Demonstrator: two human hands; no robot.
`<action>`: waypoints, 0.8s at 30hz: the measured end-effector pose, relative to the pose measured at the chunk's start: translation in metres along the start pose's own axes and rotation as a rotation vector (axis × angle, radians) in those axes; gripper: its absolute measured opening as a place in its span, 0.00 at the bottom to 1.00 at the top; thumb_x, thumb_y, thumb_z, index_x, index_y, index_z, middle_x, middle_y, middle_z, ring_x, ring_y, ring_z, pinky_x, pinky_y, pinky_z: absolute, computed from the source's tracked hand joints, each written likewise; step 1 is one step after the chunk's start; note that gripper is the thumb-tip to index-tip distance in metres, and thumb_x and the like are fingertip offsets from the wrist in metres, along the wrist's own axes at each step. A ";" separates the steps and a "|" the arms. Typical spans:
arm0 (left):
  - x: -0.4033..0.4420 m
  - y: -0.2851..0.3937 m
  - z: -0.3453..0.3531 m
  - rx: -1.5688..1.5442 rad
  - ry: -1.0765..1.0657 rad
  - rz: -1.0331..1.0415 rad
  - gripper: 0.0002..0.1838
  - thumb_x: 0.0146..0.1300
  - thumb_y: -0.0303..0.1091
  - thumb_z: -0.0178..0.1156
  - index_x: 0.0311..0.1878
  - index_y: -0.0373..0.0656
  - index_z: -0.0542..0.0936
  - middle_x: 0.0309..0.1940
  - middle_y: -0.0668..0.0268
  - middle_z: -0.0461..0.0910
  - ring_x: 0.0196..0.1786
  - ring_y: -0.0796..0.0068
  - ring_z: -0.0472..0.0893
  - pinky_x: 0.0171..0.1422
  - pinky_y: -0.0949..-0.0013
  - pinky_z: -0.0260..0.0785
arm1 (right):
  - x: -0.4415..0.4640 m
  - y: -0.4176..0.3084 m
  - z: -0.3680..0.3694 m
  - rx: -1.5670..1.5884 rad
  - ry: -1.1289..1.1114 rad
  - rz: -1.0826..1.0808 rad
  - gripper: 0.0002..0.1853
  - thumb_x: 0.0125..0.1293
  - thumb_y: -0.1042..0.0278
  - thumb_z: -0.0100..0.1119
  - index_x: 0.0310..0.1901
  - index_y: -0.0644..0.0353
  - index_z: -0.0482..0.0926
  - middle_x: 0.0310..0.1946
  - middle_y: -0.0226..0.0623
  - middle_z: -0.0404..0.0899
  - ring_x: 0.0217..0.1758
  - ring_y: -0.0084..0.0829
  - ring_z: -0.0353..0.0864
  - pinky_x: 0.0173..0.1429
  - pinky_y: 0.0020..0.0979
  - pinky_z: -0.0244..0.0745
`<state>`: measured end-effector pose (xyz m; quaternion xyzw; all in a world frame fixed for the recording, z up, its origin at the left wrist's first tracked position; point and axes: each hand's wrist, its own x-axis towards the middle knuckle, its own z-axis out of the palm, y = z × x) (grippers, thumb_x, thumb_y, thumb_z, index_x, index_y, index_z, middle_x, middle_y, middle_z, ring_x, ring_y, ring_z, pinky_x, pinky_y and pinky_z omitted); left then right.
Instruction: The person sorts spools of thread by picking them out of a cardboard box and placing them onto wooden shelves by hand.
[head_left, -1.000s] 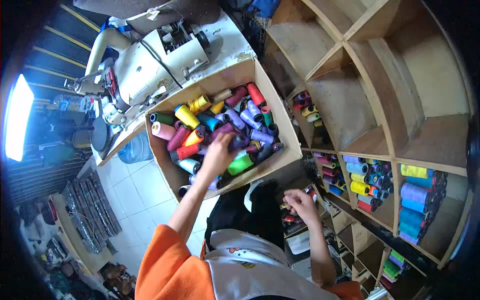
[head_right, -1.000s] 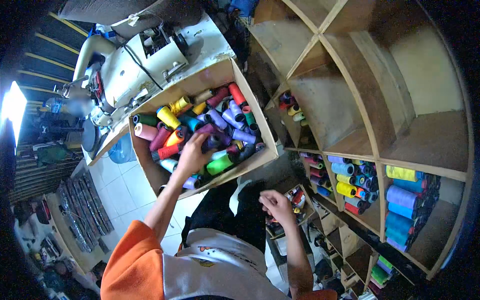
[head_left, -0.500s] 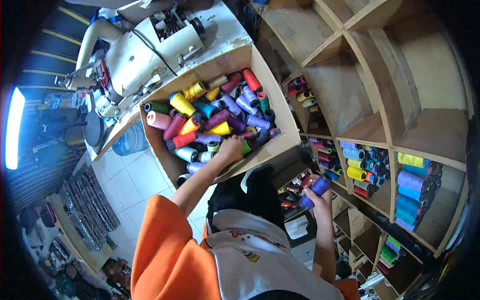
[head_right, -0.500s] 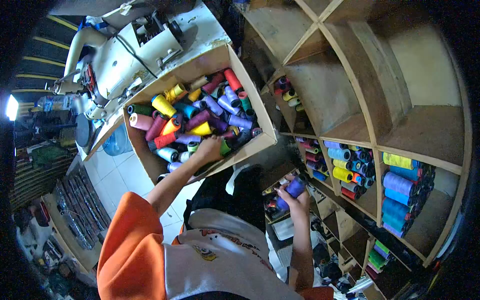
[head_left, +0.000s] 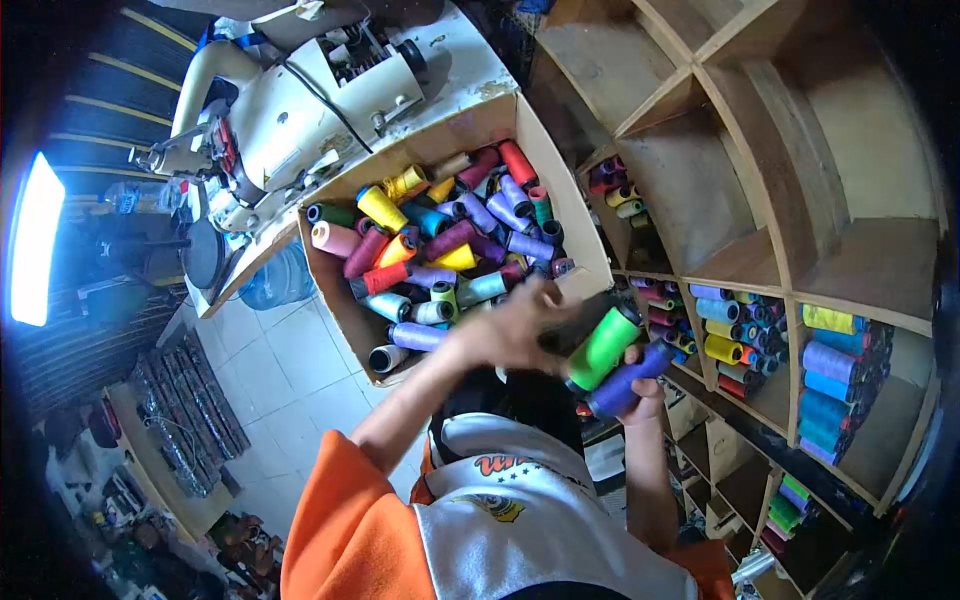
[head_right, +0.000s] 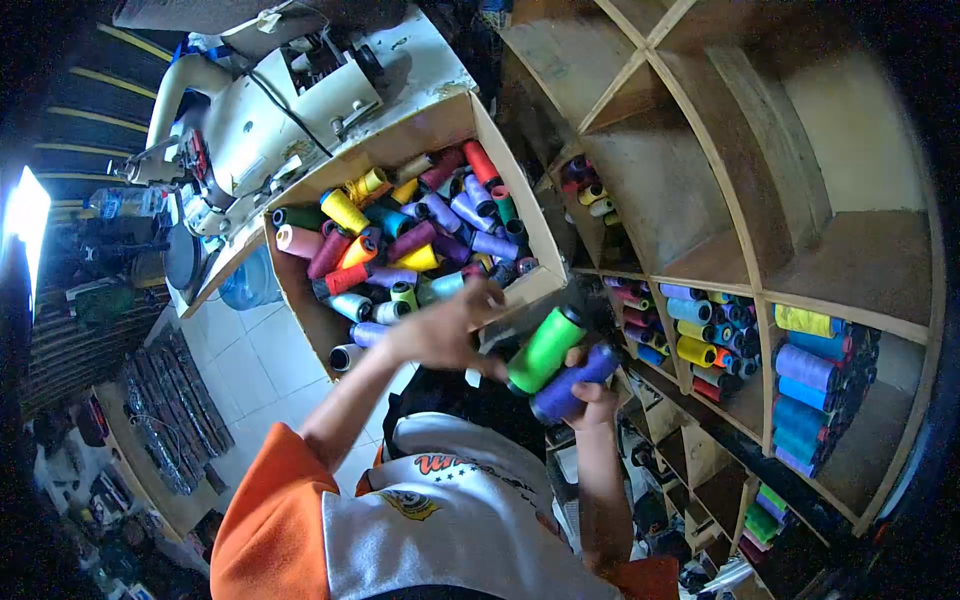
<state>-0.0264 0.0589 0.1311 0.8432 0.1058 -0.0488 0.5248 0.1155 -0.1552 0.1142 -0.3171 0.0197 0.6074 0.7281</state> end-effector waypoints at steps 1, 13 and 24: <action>0.006 -0.033 -0.003 0.103 0.200 0.058 0.34 0.47 0.44 0.71 0.56 0.36 0.74 0.52 0.53 0.74 0.52 0.57 0.76 0.59 0.64 0.67 | -0.002 -0.001 0.000 0.012 -0.101 -0.007 0.20 0.44 0.65 0.69 0.40 0.51 0.73 0.56 0.49 0.66 0.62 0.51 0.66 0.65 0.53 0.62; 0.026 -0.200 0.003 0.379 0.532 -0.499 0.23 0.49 0.40 0.68 0.47 0.38 0.76 0.42 0.57 0.78 0.47 0.61 0.77 0.51 0.61 0.70 | -0.046 -0.015 -0.012 -0.010 0.066 -0.175 0.23 0.43 0.61 0.70 0.45 0.46 0.79 0.64 0.56 0.60 0.66 0.58 0.62 0.67 0.59 0.57; 0.028 0.025 0.045 -1.027 0.210 -0.151 0.39 0.56 0.43 0.66 0.64 0.34 0.59 0.54 0.56 0.71 0.58 0.68 0.72 0.65 0.63 0.61 | -0.020 -0.032 0.016 -0.441 -0.034 -0.015 0.36 0.41 0.58 0.72 0.56 0.60 0.74 0.61 0.43 0.67 0.62 0.38 0.68 0.67 0.40 0.61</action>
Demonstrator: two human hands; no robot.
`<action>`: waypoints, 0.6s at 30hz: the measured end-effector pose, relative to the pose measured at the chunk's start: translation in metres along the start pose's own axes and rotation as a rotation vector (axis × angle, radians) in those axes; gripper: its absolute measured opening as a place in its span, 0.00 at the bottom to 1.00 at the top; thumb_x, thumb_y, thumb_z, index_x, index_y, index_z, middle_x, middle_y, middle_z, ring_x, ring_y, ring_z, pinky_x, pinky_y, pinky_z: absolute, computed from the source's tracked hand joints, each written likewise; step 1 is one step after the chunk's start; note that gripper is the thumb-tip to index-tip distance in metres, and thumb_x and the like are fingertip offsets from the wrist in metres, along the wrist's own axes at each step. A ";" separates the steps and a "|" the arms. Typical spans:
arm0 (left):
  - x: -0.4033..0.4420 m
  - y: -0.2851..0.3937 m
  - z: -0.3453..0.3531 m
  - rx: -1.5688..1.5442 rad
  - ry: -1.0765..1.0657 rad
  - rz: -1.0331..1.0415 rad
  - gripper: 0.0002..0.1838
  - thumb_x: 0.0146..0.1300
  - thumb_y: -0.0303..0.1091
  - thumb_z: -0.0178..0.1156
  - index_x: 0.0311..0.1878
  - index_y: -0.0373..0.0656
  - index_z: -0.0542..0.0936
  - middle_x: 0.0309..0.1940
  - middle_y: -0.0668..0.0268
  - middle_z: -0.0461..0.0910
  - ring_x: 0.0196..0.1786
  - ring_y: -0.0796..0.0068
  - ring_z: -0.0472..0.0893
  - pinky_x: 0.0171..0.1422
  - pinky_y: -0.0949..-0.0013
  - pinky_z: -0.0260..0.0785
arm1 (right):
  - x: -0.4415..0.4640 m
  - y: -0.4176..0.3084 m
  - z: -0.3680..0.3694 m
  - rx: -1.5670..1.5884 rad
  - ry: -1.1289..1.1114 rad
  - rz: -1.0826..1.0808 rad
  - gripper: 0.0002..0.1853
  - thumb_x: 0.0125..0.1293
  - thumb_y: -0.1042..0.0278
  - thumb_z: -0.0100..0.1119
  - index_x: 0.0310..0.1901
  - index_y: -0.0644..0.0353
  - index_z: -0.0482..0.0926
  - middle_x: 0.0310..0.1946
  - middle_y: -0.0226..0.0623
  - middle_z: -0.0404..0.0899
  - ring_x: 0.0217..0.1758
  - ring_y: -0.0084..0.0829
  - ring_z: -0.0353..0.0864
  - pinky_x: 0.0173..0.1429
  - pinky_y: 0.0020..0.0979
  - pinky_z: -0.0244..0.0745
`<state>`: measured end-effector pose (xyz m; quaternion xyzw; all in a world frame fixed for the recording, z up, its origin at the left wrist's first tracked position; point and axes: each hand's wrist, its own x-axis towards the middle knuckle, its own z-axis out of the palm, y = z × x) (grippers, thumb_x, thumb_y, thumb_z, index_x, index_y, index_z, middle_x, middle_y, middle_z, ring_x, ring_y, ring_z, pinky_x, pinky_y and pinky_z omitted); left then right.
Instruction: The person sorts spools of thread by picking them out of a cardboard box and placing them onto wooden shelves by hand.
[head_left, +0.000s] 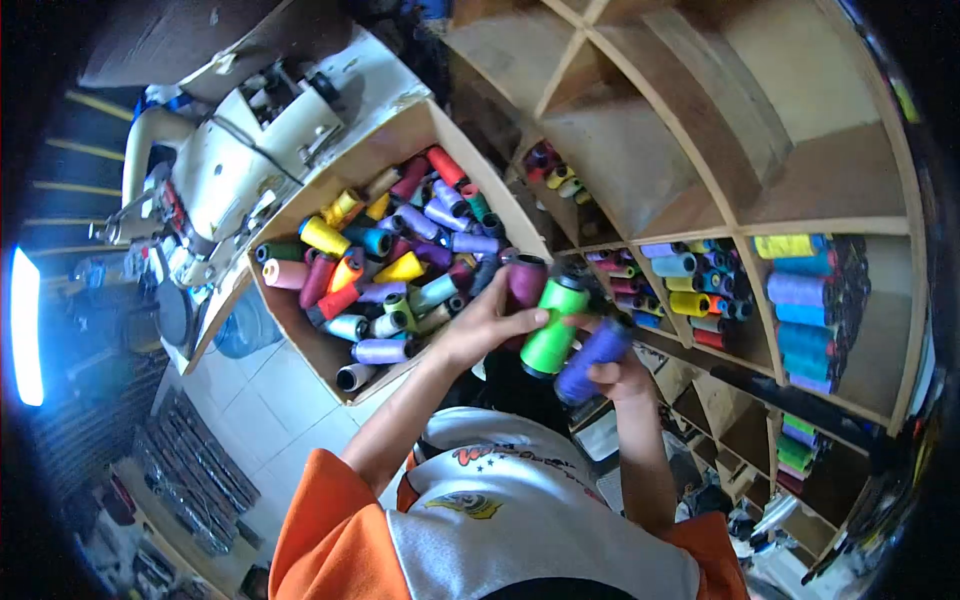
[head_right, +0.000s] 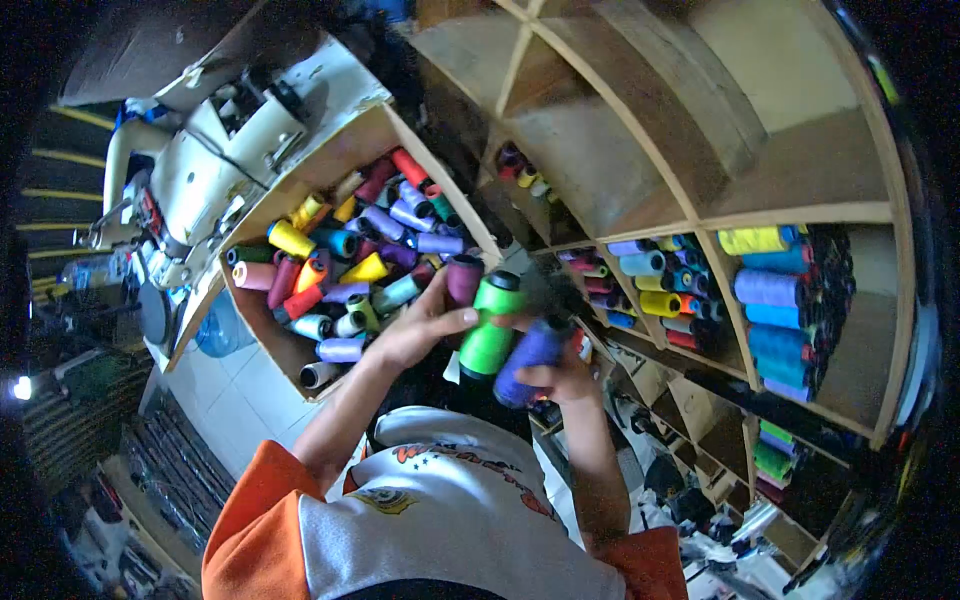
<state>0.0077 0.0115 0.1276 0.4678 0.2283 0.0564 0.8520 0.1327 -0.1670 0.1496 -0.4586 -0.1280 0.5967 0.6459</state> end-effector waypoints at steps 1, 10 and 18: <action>0.003 -0.013 0.001 0.124 -0.006 0.042 0.48 0.53 0.45 0.70 0.68 0.34 0.51 0.59 0.54 0.67 0.62 0.64 0.69 0.68 0.62 0.57 | -0.001 -0.008 -0.002 -0.122 -0.066 0.086 0.38 0.41 0.59 0.72 0.58 0.61 0.72 0.60 0.39 0.68 0.62 0.34 0.68 0.68 0.37 0.59; 0.009 -0.056 0.034 -0.454 -0.273 -0.232 0.41 0.45 0.33 0.67 0.63 0.41 0.58 0.48 0.58 0.73 0.49 0.65 0.77 0.51 0.64 0.73 | -0.036 -0.009 -0.019 0.150 0.103 -0.043 0.30 0.50 0.69 0.69 0.56 0.63 0.71 0.63 0.47 0.65 0.63 0.37 0.68 0.68 0.39 0.63; 0.038 -0.165 0.013 -0.199 -0.214 -0.391 0.51 0.43 0.34 0.70 0.68 0.36 0.49 0.50 0.58 0.72 0.51 0.67 0.75 0.57 0.65 0.67 | 0.046 0.096 -0.166 -0.925 0.705 -0.176 0.21 0.52 0.56 0.70 0.45 0.56 0.78 0.39 0.38 0.79 0.41 0.34 0.79 0.47 0.32 0.72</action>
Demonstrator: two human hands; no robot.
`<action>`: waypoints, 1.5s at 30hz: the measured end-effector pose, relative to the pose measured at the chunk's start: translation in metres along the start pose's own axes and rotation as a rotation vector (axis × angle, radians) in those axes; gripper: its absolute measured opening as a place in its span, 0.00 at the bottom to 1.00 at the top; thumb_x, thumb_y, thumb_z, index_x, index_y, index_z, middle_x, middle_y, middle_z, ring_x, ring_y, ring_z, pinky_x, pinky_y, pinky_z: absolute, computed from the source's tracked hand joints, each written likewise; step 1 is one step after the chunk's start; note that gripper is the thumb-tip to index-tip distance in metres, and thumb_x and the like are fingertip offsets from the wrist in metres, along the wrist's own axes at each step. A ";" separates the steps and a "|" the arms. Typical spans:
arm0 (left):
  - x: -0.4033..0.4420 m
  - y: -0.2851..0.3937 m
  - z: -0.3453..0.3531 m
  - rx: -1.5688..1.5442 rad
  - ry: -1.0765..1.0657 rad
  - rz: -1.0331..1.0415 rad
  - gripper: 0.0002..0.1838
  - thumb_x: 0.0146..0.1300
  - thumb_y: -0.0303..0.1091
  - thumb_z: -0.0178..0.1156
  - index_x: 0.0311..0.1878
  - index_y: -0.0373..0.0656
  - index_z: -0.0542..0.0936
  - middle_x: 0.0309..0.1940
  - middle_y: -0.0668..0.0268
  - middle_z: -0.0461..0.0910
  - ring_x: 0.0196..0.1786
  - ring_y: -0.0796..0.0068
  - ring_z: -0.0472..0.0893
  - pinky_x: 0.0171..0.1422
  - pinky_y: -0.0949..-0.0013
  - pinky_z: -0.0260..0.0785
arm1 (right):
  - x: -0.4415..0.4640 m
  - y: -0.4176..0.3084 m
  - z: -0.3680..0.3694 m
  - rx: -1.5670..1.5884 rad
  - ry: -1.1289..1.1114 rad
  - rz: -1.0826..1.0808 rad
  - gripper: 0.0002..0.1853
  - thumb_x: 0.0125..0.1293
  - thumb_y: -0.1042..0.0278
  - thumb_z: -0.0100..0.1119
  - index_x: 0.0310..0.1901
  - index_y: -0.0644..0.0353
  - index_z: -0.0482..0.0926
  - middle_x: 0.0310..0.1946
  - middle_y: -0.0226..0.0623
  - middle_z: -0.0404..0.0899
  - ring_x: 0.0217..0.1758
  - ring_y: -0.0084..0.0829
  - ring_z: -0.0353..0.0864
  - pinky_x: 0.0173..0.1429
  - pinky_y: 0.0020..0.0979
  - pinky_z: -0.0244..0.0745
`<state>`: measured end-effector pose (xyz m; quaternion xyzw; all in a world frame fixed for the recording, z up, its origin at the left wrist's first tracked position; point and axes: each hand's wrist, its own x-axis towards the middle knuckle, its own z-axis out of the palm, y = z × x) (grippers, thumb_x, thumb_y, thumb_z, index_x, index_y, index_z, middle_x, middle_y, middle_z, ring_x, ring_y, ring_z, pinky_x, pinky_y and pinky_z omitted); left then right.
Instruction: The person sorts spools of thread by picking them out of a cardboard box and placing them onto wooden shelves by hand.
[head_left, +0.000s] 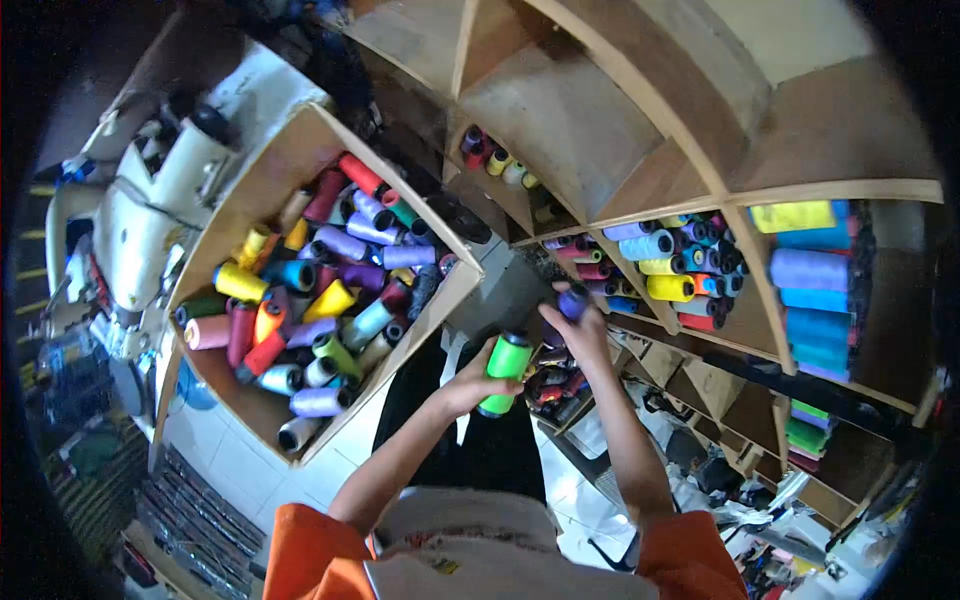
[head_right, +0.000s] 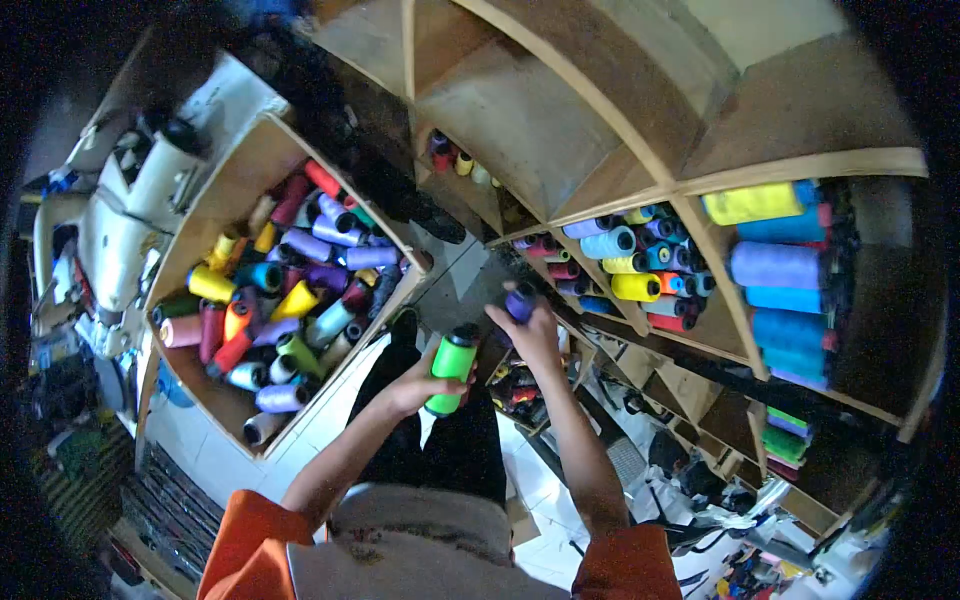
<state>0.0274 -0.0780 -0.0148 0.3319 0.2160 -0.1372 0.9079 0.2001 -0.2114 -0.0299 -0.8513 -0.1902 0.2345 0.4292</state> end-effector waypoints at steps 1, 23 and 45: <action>0.008 -0.020 -0.014 0.036 0.028 -0.061 0.51 0.44 0.35 0.70 0.68 0.36 0.49 0.50 0.58 0.72 0.52 0.67 0.74 0.58 0.65 0.67 | 0.019 0.021 0.016 -0.112 0.004 -0.013 0.21 0.52 0.57 0.70 0.44 0.58 0.77 0.39 0.42 0.79 0.40 0.38 0.79 0.46 0.34 0.72; -0.005 -0.189 -0.133 -0.239 0.358 -0.388 0.39 0.43 0.27 0.70 0.61 0.44 0.64 0.48 0.61 0.75 0.49 0.64 0.79 0.49 0.59 0.75 | 0.311 0.190 0.113 -0.981 0.307 -0.327 0.21 0.61 0.62 0.54 0.52 0.68 0.70 0.47 0.57 0.74 0.56 0.54 0.71 0.62 0.46 0.65; 0.110 -0.106 -0.102 0.006 0.417 -0.048 0.49 0.43 0.28 0.72 0.67 0.45 0.54 0.55 0.59 0.69 0.56 0.67 0.72 0.59 0.60 0.68 | 0.080 0.092 0.068 -0.004 -0.717 0.200 0.26 0.56 0.56 0.67 0.51 0.65 0.75 0.42 0.46 0.80 0.44 0.37 0.82 0.49 0.34 0.76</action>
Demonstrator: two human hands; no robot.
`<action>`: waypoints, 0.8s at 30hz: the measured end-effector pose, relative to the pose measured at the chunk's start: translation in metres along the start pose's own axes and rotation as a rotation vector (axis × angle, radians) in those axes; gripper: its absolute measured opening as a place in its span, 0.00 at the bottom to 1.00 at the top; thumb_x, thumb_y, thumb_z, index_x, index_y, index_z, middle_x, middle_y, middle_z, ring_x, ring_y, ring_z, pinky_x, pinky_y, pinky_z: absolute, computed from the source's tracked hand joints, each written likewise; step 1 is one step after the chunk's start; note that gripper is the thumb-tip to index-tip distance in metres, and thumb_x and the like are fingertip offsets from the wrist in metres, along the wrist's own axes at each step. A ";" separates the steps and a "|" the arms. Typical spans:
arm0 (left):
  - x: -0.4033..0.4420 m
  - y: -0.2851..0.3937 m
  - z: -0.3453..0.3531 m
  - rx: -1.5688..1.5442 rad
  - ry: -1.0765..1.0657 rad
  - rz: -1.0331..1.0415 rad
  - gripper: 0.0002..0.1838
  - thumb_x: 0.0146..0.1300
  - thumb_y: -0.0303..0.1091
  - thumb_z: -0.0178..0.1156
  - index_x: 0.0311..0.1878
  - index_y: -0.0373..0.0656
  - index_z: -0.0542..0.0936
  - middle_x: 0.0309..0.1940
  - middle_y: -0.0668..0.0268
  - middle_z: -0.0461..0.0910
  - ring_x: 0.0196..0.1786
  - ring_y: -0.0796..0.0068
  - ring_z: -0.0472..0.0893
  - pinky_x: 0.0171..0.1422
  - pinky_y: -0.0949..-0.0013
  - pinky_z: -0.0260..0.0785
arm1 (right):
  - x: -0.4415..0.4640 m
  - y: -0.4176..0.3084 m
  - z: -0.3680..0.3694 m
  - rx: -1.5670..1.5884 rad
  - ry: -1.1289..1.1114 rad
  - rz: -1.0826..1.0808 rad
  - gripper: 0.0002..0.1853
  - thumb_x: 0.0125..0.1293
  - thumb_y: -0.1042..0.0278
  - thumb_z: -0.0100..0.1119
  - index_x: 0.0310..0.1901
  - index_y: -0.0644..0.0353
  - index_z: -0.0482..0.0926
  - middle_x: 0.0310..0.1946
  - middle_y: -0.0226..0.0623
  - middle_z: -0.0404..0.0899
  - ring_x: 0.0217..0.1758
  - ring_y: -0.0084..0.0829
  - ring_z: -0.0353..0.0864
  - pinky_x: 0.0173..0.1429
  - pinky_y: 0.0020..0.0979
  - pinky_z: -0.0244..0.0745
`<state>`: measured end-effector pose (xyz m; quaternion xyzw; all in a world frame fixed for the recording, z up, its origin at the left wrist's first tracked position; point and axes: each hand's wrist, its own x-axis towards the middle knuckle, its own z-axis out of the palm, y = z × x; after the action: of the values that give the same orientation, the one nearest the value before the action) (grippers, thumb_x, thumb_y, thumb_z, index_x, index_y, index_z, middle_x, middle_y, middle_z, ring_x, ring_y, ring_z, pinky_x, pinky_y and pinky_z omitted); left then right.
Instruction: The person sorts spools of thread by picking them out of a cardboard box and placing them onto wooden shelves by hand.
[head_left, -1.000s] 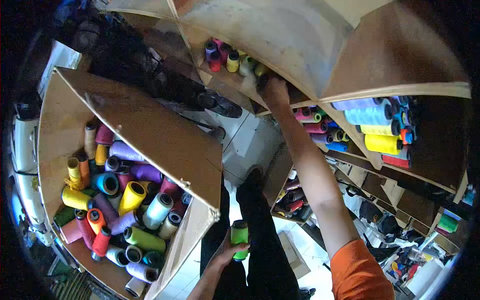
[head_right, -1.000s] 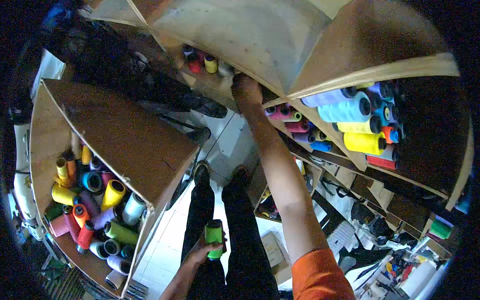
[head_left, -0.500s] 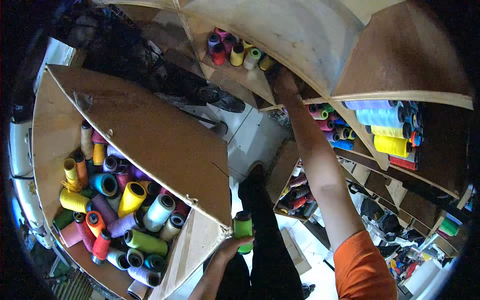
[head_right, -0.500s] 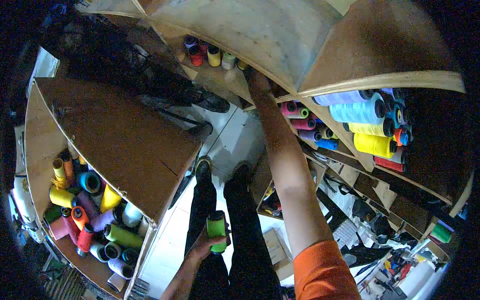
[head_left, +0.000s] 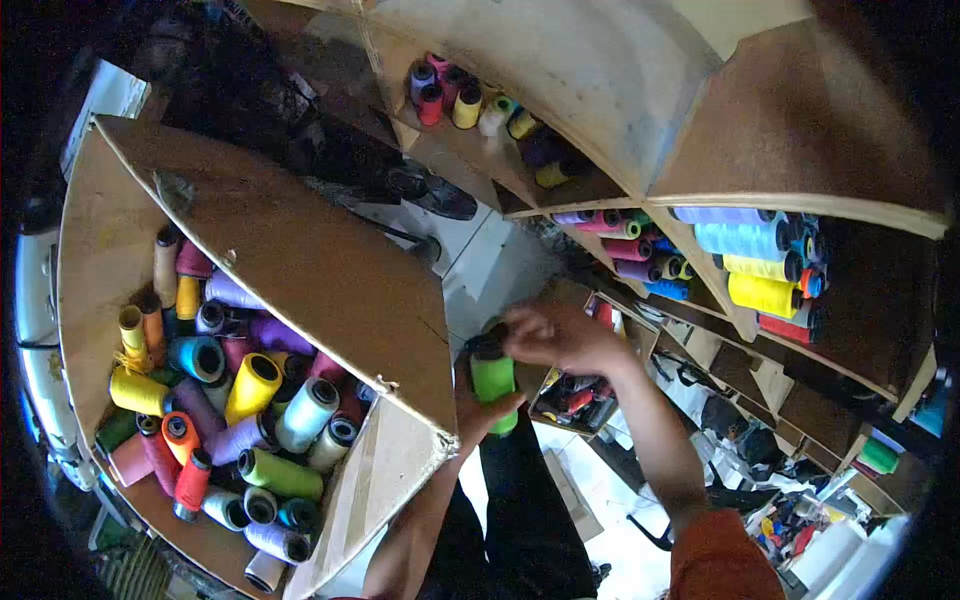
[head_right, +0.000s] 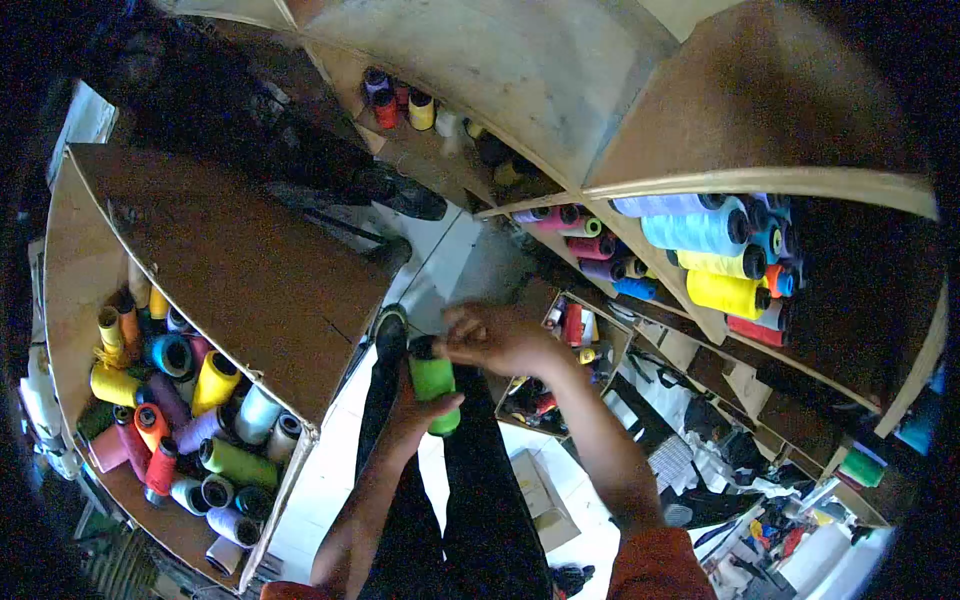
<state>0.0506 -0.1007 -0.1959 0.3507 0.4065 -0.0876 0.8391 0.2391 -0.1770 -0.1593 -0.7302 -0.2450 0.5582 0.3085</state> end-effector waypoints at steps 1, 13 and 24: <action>0.010 0.001 0.003 0.131 -0.024 0.160 0.49 0.43 0.30 0.73 0.67 0.45 0.54 0.57 0.58 0.67 0.57 0.66 0.71 0.61 0.60 0.66 | -0.013 0.007 0.011 0.164 0.022 -0.025 0.27 0.54 0.53 0.69 0.51 0.62 0.76 0.41 0.44 0.81 0.43 0.34 0.82 0.48 0.30 0.75; 0.041 -0.021 0.002 -0.653 -0.170 0.125 0.31 0.66 0.52 0.53 0.67 0.50 0.58 0.55 0.63 0.70 0.54 0.64 0.74 0.57 0.57 0.68 | 0.011 0.003 -0.027 0.366 0.586 -0.159 0.20 0.55 0.64 0.65 0.49 0.62 0.77 0.43 0.39 0.82 0.48 0.31 0.80 0.54 0.30 0.72; 0.018 -0.035 -0.013 -0.442 -0.121 -0.007 0.32 0.58 0.37 0.66 0.63 0.50 0.62 0.48 0.67 0.74 0.47 0.69 0.77 0.51 0.61 0.70 | 0.176 -0.003 -0.092 -0.958 0.860 0.126 0.23 0.60 0.50 0.57 0.54 0.52 0.75 0.49 0.50 0.77 0.53 0.48 0.77 0.54 0.46 0.74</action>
<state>0.0394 -0.1152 -0.2328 0.1513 0.3661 -0.0202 0.9180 0.3732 -0.0675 -0.2570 -0.9584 -0.2781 0.0619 -0.0143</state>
